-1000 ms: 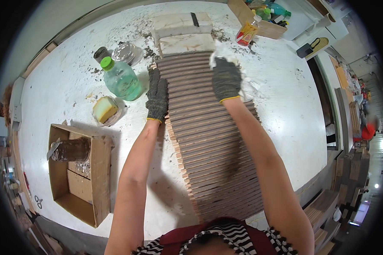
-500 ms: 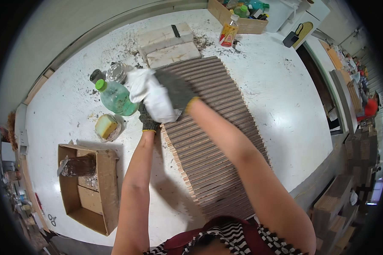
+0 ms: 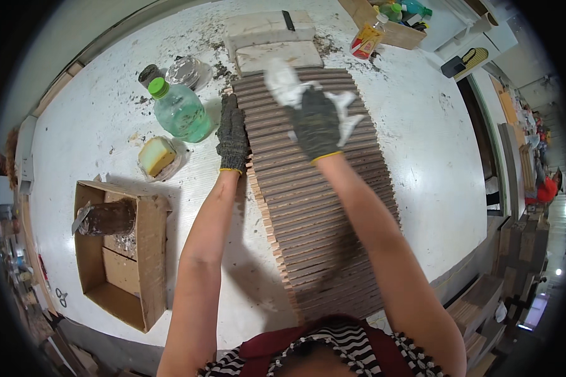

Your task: The recorder is manufacturing a wooden mat, sanding the edges of the wooden pieces and then wiping the mat with a cloth.

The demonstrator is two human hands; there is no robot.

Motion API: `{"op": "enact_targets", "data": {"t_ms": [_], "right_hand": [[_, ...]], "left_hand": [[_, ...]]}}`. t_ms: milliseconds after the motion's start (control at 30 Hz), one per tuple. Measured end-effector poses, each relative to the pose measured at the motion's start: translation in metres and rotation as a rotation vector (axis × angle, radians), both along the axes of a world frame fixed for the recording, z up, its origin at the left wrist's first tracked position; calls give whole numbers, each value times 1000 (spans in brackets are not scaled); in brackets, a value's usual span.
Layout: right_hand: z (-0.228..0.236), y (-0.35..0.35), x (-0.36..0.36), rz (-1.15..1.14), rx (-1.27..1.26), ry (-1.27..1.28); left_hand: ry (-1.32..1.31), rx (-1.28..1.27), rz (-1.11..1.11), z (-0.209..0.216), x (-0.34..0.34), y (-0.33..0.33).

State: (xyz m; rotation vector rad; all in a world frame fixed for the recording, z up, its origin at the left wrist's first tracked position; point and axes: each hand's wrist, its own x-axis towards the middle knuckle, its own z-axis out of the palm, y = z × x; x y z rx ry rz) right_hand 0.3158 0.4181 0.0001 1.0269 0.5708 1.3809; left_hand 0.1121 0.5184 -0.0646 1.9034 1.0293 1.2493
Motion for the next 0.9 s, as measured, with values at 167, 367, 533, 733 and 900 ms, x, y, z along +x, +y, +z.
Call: {"op": "enact_targets", "data": {"t_ms": [167,367,533,733,900], "right_hand": [[4,34,-100,-549,-108,-1277],[104,-29,-53,-1423,-500,-2916],[85,-19,-43,-1074,-674,-3056],[45,-7,7,-1084,-480,-3193],[47,-47,85,-1479,-914,-3877]], "left_hand": [[182,-56,51,-3,-5,-6],[-451,-319,-52,47,2,-28],[370,731,-132,68,-1,-50],[418,679,-211,55,-11,-42],[511,359,-150,48,-12,-47]]}}
